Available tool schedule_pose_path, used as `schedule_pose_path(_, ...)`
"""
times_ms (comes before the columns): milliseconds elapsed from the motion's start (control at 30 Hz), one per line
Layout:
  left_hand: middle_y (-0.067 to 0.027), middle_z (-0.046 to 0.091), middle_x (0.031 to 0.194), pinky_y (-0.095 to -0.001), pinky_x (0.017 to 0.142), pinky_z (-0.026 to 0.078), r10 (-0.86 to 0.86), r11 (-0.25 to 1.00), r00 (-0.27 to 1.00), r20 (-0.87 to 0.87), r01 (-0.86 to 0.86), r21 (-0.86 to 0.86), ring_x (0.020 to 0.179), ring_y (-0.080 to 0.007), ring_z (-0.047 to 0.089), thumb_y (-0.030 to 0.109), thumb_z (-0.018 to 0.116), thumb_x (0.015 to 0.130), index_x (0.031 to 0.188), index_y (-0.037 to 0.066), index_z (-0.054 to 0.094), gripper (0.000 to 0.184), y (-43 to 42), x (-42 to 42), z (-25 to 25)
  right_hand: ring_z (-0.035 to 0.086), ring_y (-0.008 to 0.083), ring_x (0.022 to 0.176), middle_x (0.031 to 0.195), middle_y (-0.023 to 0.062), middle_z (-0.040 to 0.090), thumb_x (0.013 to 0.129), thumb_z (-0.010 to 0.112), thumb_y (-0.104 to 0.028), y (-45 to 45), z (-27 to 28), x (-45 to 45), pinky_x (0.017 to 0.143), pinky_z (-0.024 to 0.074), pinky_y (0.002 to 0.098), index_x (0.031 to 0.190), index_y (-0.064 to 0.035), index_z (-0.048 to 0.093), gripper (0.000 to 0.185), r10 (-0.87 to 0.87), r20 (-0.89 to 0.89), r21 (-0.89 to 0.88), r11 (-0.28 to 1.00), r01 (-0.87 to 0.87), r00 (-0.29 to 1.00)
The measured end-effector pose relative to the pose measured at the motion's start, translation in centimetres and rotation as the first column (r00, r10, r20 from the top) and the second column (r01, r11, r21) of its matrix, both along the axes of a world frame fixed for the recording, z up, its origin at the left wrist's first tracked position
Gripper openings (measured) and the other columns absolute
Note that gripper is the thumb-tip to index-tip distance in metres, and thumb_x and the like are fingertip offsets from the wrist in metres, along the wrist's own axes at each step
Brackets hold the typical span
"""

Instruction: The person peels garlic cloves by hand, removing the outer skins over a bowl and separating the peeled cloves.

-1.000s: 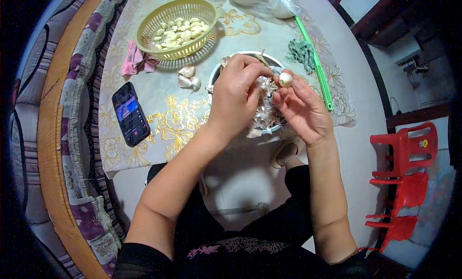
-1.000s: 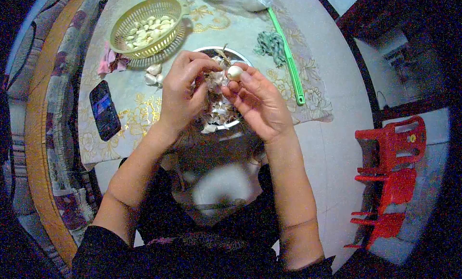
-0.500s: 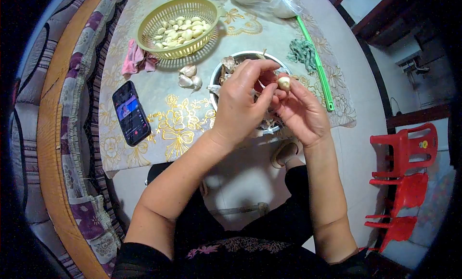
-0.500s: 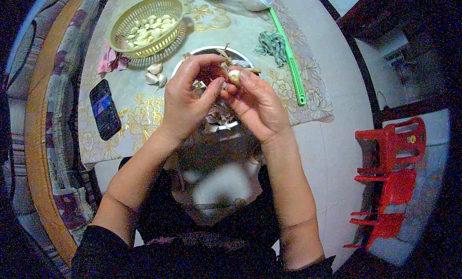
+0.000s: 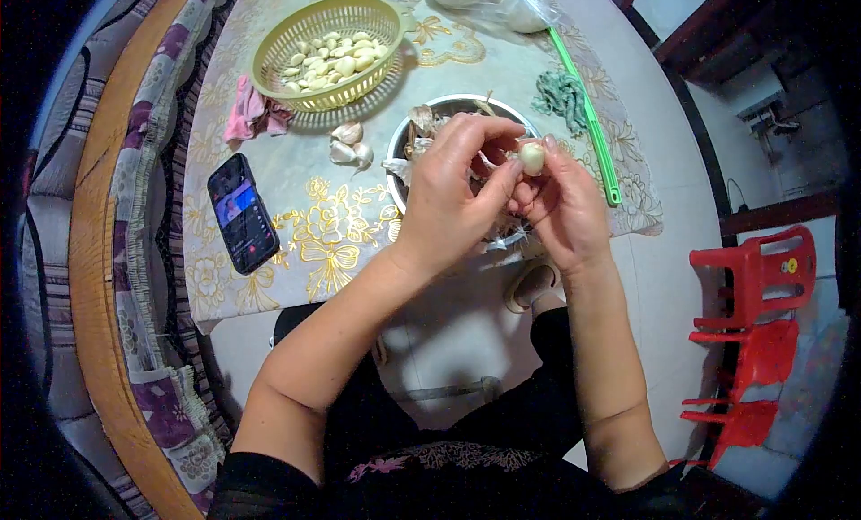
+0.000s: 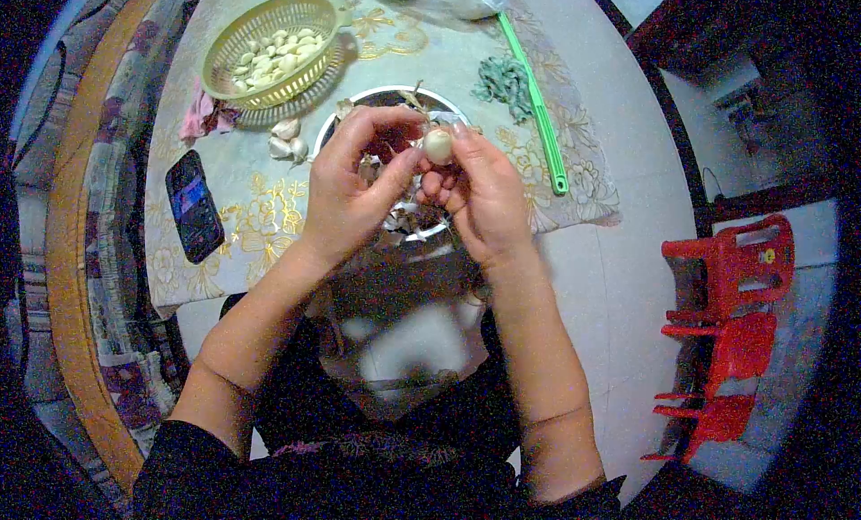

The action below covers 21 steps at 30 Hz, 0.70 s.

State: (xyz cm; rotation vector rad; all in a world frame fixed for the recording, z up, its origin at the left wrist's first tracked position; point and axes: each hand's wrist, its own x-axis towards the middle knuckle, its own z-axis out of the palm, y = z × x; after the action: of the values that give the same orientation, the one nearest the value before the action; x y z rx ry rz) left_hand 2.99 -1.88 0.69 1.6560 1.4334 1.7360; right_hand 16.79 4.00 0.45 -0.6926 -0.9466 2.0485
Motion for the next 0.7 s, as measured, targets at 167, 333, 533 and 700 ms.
schedule_pose_path(167, -0.0071, 0.058, 0.092, -0.025, 0.068, 0.048, 0.008, 0.997, 1.0, 0.0, -0.008, -0.075, 0.076, -0.0123, 0.058, 0.002, 0.062, 0.081, 0.104, 0.001, 0.058, 0.022, -0.2, 0.0, 0.1, 0.057, 0.0104, 0.054, 0.076, 0.0058, 0.06, 0.098, 0.043, -0.03, -0.6, 0.2, -0.3, 0.048, 0.046, 0.0209, 0.1, -0.0021, 0.055, 0.031, -0.019, 0.178, 0.145, 0.989, -0.007, 0.984)
schedule_pose_path(333, -0.0094, 0.057, 0.088, -0.0274, 0.064, 0.048, 0.03, 0.995, 0.991, 0.13, -0.017, -0.103, 0.072, -0.015, 0.058, 0.0, 0.057, 0.082, 0.097, 0.0, 0.059, 0.015, 0.1, -0.1, -0.5, 0.057, 0.0098, 0.054, 0.077, 0.0059, 0.061, 0.099, 0.041, -0.029, -0.9, 0.4, -0.6, 0.048, 0.0442, 0.0189, 0.106, -0.0014, 0.054, 0.031, -0.015, 0.231, 0.201, 0.979, -0.033, 0.973)
schedule_pose_path(533, -0.0083, 0.061, 0.091, -0.0264, 0.072, 0.049, 0.006, 0.987, 0.982, 0.188, 0.025, -0.159, 0.079, -0.0134, 0.06, 0.001, 0.054, 0.086, 0.099, -0.001, 0.059, 0.015, -0.1, -0.1, -0.2, 0.059, 0.0108, 0.057, 0.078, 0.0069, 0.062, 0.099, 0.04, -0.027, -0.9, 0.5, -0.7, 0.049, 0.0441, 0.0185, 0.114, -0.001, 0.051, 0.032, 0.003, 0.21, 0.222, 0.974, -0.051, 0.978)
schedule_pose_path(700, -0.009, 0.061, 0.081, -0.0277, 0.063, 0.049, -0.004, 0.997, 0.98, 0.199, 0.02, -0.077, 0.068, -0.0145, 0.06, 0.0, 0.053, 0.084, 0.096, -0.001, 0.059, 0.013, 0.1, 0.3, -0.1, 0.059, 0.0117, 0.057, 0.08, 0.0088, 0.063, 0.099, 0.041, -0.025, -0.8, 0.8, -0.5, 0.05, 0.0457, 0.0198, 0.118, -0.0013, 0.049, 0.032, -0.005, 0.192, 0.237, 0.971, -0.042, 0.981)
